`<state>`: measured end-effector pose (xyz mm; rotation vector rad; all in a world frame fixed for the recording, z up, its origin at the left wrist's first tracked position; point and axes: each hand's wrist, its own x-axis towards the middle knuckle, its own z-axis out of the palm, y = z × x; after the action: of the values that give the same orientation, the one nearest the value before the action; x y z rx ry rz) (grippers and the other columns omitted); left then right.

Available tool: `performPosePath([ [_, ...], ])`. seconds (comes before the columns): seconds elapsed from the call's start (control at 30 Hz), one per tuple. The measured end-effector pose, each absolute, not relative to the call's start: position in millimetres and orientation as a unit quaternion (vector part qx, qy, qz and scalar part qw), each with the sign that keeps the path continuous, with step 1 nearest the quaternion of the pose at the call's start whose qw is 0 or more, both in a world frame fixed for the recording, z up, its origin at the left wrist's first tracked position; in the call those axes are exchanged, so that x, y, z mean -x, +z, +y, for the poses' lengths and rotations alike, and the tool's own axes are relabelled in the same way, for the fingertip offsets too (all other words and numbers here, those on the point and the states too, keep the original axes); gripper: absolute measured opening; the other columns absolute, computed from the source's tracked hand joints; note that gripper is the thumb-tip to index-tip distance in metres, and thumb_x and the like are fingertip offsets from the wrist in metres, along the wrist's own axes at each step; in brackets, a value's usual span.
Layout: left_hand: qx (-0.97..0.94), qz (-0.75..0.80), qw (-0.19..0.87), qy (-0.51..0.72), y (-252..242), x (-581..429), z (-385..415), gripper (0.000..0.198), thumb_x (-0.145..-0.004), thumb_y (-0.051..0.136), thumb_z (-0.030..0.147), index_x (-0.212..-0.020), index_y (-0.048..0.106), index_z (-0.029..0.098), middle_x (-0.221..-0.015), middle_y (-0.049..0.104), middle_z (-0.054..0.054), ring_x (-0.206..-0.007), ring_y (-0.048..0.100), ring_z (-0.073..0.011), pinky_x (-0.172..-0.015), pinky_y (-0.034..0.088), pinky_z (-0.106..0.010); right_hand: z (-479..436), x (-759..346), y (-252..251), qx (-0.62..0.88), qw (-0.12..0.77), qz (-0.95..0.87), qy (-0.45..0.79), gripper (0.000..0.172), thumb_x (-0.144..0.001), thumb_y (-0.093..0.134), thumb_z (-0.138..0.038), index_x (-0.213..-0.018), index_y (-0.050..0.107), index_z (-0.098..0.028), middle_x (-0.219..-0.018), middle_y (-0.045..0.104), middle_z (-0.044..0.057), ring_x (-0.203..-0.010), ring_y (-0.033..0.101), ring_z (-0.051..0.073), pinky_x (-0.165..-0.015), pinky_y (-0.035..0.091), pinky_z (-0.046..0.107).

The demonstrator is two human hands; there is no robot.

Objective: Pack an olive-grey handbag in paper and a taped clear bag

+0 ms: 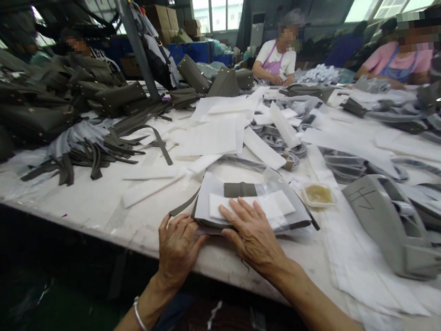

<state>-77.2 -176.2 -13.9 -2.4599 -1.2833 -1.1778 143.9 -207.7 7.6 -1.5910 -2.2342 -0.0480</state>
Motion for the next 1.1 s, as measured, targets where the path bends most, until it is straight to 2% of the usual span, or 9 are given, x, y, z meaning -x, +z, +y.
performPosePath([
  [0.13,0.759,-0.474,0.065,-0.441,-22.2,80.5,-159.1,0.049,-0.078,0.074,0.045,-0.107,0.051,0.014,-0.111,0.061,-0.015,-0.111,0.056,-0.0312,-0.095,0.043,-0.049,-207.9,-142.1,7.1,0.564,0.190,-0.803,-0.019,0.049,-0.097,0.053,-0.033,-0.145,0.044,-0.029,-0.147,0.046,0.004,-0.138,0.038,0.030,-0.112,0.031,0.058],
  [0.23,0.814,-0.404,0.084,-0.409,-11.4,83.1,-150.5,0.064,-0.082,0.072,0.033,-0.134,0.041,0.012,-0.139,0.046,-0.022,-0.135,0.040,-0.0349,-0.103,0.039,-0.052,-208.3,-139.1,5.5,0.563,0.188,-0.805,-0.030,0.047,-0.096,0.054,-0.030,-0.143,0.048,-0.028,-0.145,0.049,0.003,-0.136,0.041,0.030,-0.112,0.030,0.059],
  [0.33,0.894,-0.311,0.099,-0.306,7.3,83.2,-143.4,0.052,-0.088,0.061,0.017,-0.138,0.044,0.022,-0.150,0.040,-0.013,-0.141,0.033,-0.0333,-0.106,0.034,-0.056,-209.6,-135.0,4.1,0.566,0.188,-0.801,-0.047,0.046,-0.097,0.053,-0.028,-0.142,0.048,-0.027,-0.143,0.051,0.004,-0.135,0.041,0.030,-0.112,0.027,0.059],
  [0.5,0.919,-0.269,0.053,-0.284,1.1,78.7,-134.0,0.030,-0.095,0.044,0.012,-0.120,0.058,0.017,-0.132,0.060,-0.006,-0.127,0.051,-0.0258,-0.098,0.046,-0.044,-211.8,-126.5,3.5,0.579,0.191,-0.792,-0.045,0.048,-0.095,0.055,-0.033,-0.142,0.049,-0.025,-0.145,0.049,0.006,-0.136,0.040,0.030,-0.115,0.024,0.057],
  [0.67,0.890,-0.282,0.024,-0.357,-31.6,78.3,-130.9,0.029,-0.093,0.042,0.006,-0.115,0.061,0.012,-0.118,0.067,-0.009,-0.118,0.059,-0.0222,-0.093,0.052,-0.035,-205.7,-116.8,-0.6,0.579,0.209,-0.785,-0.072,0.038,-0.096,0.053,-0.025,-0.133,0.057,-0.020,-0.138,0.056,0.005,-0.131,0.047,0.028,-0.115,0.027,0.052],
  [0.77,0.894,-0.285,0.041,-0.342,-34.1,79.4,-132.3,0.034,-0.095,0.045,0.010,-0.124,0.060,0.015,-0.119,0.065,-0.009,-0.119,0.058,-0.0211,-0.094,0.052,-0.034,-202.3,-115.2,-4.2,0.567,0.227,-0.787,-0.085,0.037,-0.095,0.053,-0.021,-0.131,0.059,-0.017,-0.134,0.059,0.006,-0.127,0.050,0.027,-0.113,0.032,0.048],
  [0.87,0.899,-0.283,0.098,-0.319,-25.4,81.2,-136.6,0.046,-0.096,0.042,0.012,-0.139,0.051,0.025,-0.127,0.061,-0.010,-0.123,0.056,-0.0238,-0.102,0.046,-0.045,-202.0,-115.7,-6.0,0.559,0.234,-0.790,-0.092,0.035,-0.095,0.051,-0.019,-0.129,0.060,-0.014,-0.134,0.059,0.007,-0.126,0.051,0.027,-0.112,0.033,0.048],
  [0.97,0.896,-0.258,0.148,-0.331,-15.5,84.1,-141.4,0.046,-0.096,0.042,0.011,-0.139,0.052,0.027,-0.141,0.051,-0.013,-0.133,0.046,-0.0291,-0.109,0.035,-0.056,-203.9,-114.1,-7.1,0.564,0.230,-0.787,-0.100,0.035,-0.097,0.047,-0.020,-0.129,0.059,-0.011,-0.134,0.059,0.010,-0.127,0.050,0.027,-0.113,0.032,0.048],
  [1.1,0.913,-0.210,0.142,-0.319,-9.1,87.4,-142.5,0.042,-0.097,0.043,0.012,-0.136,0.055,0.022,-0.141,0.051,-0.014,-0.130,0.049,-0.0254,-0.106,0.041,-0.045,-205.0,-108.6,-9.8,0.576,0.217,-0.778,-0.123,0.037,-0.098,0.043,-0.018,-0.131,0.058,-0.007,-0.134,0.058,0.013,-0.128,0.049,0.029,-0.113,0.031,0.049],
])
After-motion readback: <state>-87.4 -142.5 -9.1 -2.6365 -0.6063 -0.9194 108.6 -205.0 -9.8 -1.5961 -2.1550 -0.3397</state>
